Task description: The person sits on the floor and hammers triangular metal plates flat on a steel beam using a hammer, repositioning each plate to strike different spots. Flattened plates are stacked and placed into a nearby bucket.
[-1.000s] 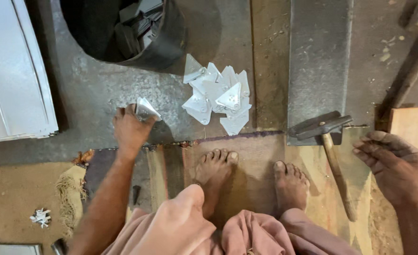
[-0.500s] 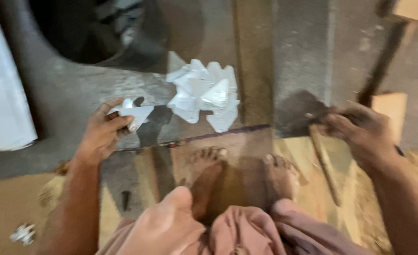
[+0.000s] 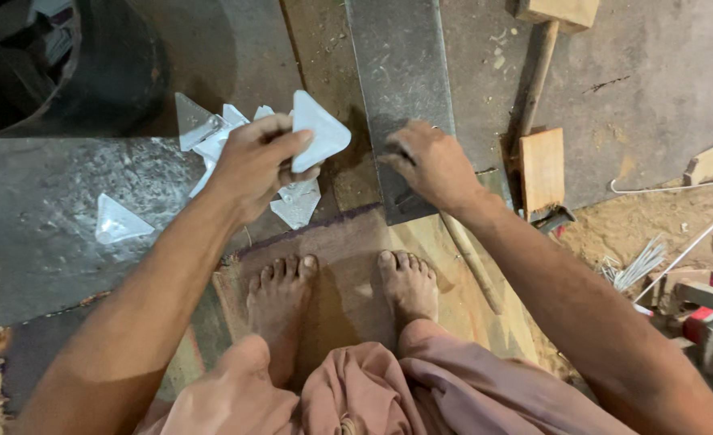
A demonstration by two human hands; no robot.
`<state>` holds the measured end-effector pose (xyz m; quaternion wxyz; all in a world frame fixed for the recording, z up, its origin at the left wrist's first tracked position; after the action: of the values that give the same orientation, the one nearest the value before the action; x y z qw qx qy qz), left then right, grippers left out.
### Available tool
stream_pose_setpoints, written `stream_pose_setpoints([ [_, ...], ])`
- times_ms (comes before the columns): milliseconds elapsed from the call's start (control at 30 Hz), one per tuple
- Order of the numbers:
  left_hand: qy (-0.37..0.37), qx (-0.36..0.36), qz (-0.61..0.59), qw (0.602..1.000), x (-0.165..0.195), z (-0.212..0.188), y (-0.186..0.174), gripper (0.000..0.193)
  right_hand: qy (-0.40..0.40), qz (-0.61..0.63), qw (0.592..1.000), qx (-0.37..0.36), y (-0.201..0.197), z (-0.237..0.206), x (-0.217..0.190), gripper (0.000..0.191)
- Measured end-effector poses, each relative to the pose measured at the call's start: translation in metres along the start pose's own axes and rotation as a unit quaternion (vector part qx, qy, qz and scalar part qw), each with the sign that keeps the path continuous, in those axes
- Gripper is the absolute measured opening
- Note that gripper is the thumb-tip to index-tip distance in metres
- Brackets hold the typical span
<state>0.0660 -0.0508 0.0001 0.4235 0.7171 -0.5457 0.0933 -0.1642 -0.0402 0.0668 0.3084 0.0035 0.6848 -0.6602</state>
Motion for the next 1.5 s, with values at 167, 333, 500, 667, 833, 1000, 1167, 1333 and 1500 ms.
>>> stream_pose_setpoints([
  [167, 0.032, 0.003, 0.097, 0.995, -0.020, 0.039, 0.030, 0.015, 0.195, 0.033, 0.979, 0.047, -0.040, -0.044, 0.040, 0.016],
  [333, 0.025, 0.004, 0.106, 0.994, -0.048, 0.058, 0.034, 0.015, 0.363, -0.009, 0.919, -0.154, -0.013, -0.141, 0.054, 0.046],
  [500, 0.017, -0.005, 0.102, 0.995, -0.059, 0.065, 0.037, 0.015, 0.375, -0.055, 0.900, -0.218, 0.007, -0.194, 0.060, 0.041],
  [667, 0.046, 0.012, 0.147, 0.988, -0.059, 0.065, 0.038, 0.011, 0.344, -0.069, 0.928, -0.129, -0.021, -0.184, 0.064, 0.040],
  [833, 0.117, 0.036, 0.227, 0.966, -0.055, 0.062, 0.040, 0.011, 0.294, 0.017, 0.950, -0.103, -0.035, -0.162, 0.040, 0.030],
  [1000, 0.136, 0.056, 0.268, 0.952, -0.053, 0.060, 0.042, 0.010, 0.278, 0.015, 0.956, -0.093, -0.042, -0.136, 0.021, 0.029],
  [1167, 0.184, 0.055, 0.280, 0.940, -0.045, 0.054, 0.047, 0.012, 0.266, -0.057, 0.951, -0.144, -0.045, -0.120, 0.010, 0.030],
  [1333, 0.145, 0.060, 0.296, 0.942, -0.046, 0.054, 0.046, 0.013, 0.315, 0.021, 0.945, -0.088, -0.052, -0.120, 0.006, 0.032],
  [1500, 0.193, 0.043, 0.310, 0.930, -0.041, 0.054, 0.049, 0.012, 0.266, -0.072, 0.951, -0.140, -0.049, -0.116, 0.000, 0.031],
])
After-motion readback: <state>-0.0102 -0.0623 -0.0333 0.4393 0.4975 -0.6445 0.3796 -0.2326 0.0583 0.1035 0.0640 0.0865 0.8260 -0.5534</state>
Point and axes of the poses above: each hand's wrist, its own z-axis towards the middle knuckle, its own y-axis out of the palm, x = y × z, the point moved 7 cm from there along z, towards the middle knuckle, and after that the axes turned 8 degrees about -z, right-handed, at the moved point
